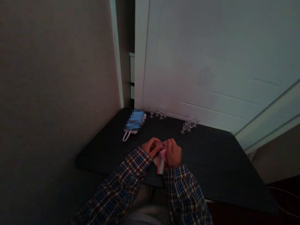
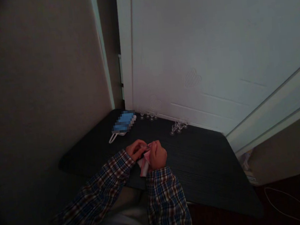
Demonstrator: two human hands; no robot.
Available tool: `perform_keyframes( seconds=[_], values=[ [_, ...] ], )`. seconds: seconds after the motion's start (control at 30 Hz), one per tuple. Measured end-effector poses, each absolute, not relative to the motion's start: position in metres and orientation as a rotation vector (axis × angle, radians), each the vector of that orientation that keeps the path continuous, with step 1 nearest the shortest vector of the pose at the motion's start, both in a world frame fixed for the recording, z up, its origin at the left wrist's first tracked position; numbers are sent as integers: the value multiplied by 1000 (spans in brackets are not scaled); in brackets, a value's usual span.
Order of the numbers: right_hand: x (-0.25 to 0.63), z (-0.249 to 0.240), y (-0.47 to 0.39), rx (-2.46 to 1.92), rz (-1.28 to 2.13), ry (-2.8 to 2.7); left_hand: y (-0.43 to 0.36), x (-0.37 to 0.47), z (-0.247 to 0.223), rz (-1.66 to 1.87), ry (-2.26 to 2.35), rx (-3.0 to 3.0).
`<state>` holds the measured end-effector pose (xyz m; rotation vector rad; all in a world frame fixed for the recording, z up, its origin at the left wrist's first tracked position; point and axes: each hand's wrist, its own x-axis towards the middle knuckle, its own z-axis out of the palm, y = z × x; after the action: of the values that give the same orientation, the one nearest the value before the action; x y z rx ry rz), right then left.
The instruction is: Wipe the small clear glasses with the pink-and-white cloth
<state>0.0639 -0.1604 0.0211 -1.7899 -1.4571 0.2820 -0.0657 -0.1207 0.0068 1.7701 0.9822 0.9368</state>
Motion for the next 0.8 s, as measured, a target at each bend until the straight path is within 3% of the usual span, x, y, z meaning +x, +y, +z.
perform_keyframes(
  seconds=[0.8],
  values=[
    [65,20,-162,-1762,292,-1453,-113,-62,-6,804,1022,1695]
  ],
)
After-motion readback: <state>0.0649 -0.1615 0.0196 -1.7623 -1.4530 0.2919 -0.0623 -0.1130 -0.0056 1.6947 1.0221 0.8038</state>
